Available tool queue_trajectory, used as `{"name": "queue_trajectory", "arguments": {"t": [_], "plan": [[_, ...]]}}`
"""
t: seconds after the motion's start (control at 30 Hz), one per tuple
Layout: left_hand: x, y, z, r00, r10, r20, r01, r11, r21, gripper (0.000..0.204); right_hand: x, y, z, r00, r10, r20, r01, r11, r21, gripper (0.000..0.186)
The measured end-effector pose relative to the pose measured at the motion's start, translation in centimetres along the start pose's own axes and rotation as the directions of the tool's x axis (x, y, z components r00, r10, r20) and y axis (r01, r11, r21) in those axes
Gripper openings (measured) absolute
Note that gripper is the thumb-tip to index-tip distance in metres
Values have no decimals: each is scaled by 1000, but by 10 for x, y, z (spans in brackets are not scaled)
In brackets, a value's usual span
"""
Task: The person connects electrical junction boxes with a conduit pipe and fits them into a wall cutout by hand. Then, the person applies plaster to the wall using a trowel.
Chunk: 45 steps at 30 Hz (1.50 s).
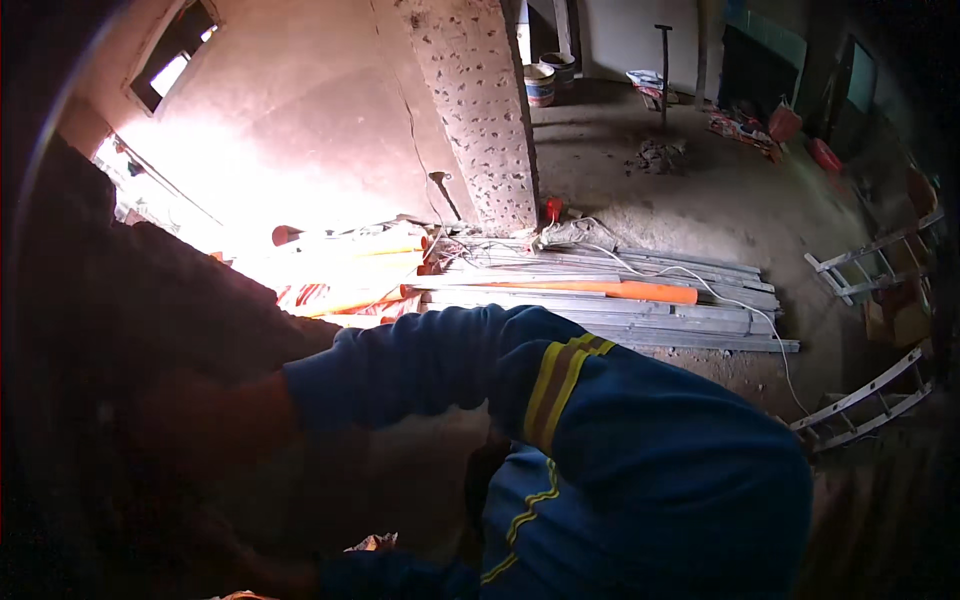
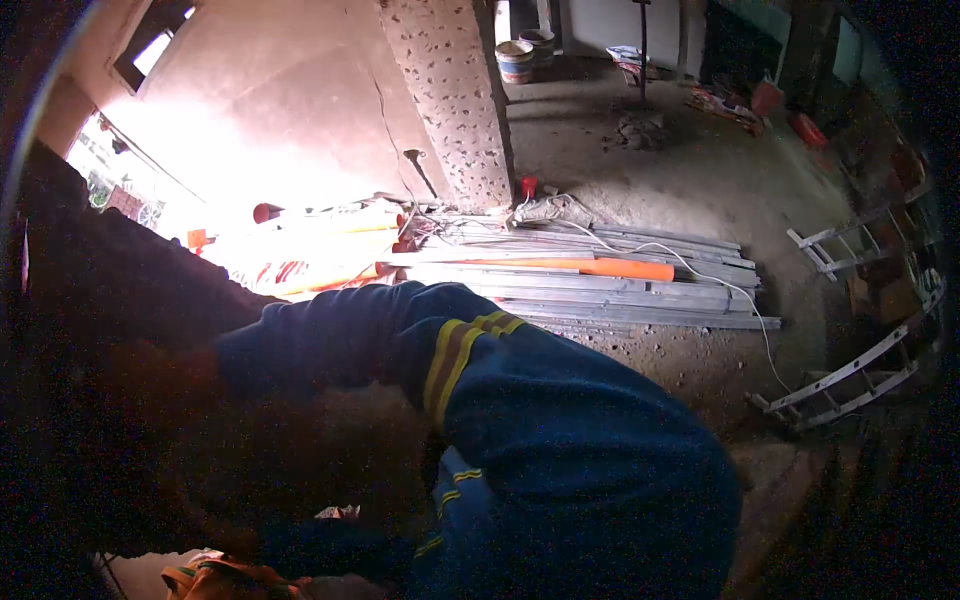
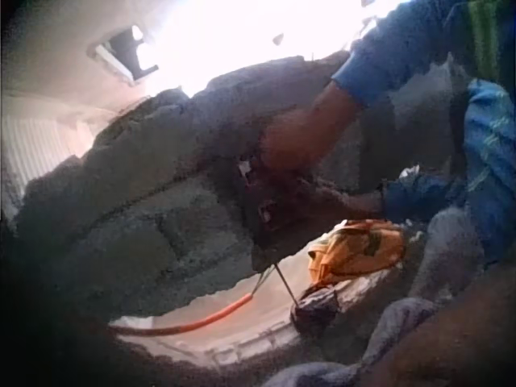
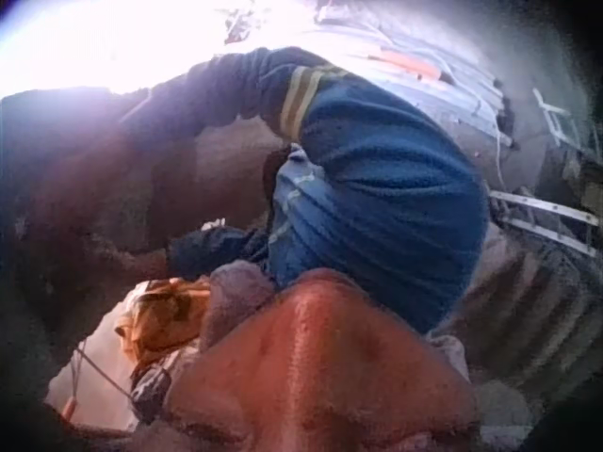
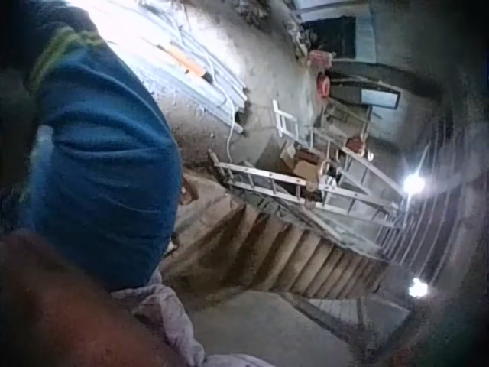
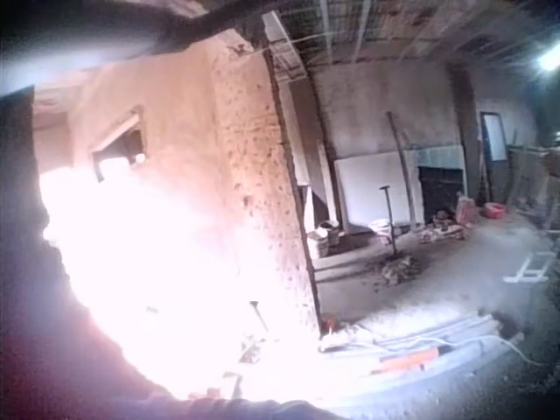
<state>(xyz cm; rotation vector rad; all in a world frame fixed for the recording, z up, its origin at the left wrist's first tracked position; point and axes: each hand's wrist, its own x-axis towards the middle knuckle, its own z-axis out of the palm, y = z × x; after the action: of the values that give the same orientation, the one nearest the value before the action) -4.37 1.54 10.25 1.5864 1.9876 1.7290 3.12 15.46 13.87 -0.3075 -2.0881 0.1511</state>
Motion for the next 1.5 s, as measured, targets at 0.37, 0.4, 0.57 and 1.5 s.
{"name": "queue_trajectory", "arguments": {"t": [0.37,0.4,0.57,1.5], "plan": [[15,-1,16,999,45,4,-44,993,-113,25,-35,35,5,999,-34,31,42,941,-335,15],[20,17,7,997,68,-35,-71,995,-77,25,-21,16,12,997,-75,-29,62,944,-324,16],[30,14,4,999,-31,-24,27,987,-155,24,-37,11,-21,999,39,22,-29,942,-334,28],[15,9,7,999,-33,-9,29,954,-299,39,-8,-27,-43,996,85,0,-85,989,-122,23]]}}
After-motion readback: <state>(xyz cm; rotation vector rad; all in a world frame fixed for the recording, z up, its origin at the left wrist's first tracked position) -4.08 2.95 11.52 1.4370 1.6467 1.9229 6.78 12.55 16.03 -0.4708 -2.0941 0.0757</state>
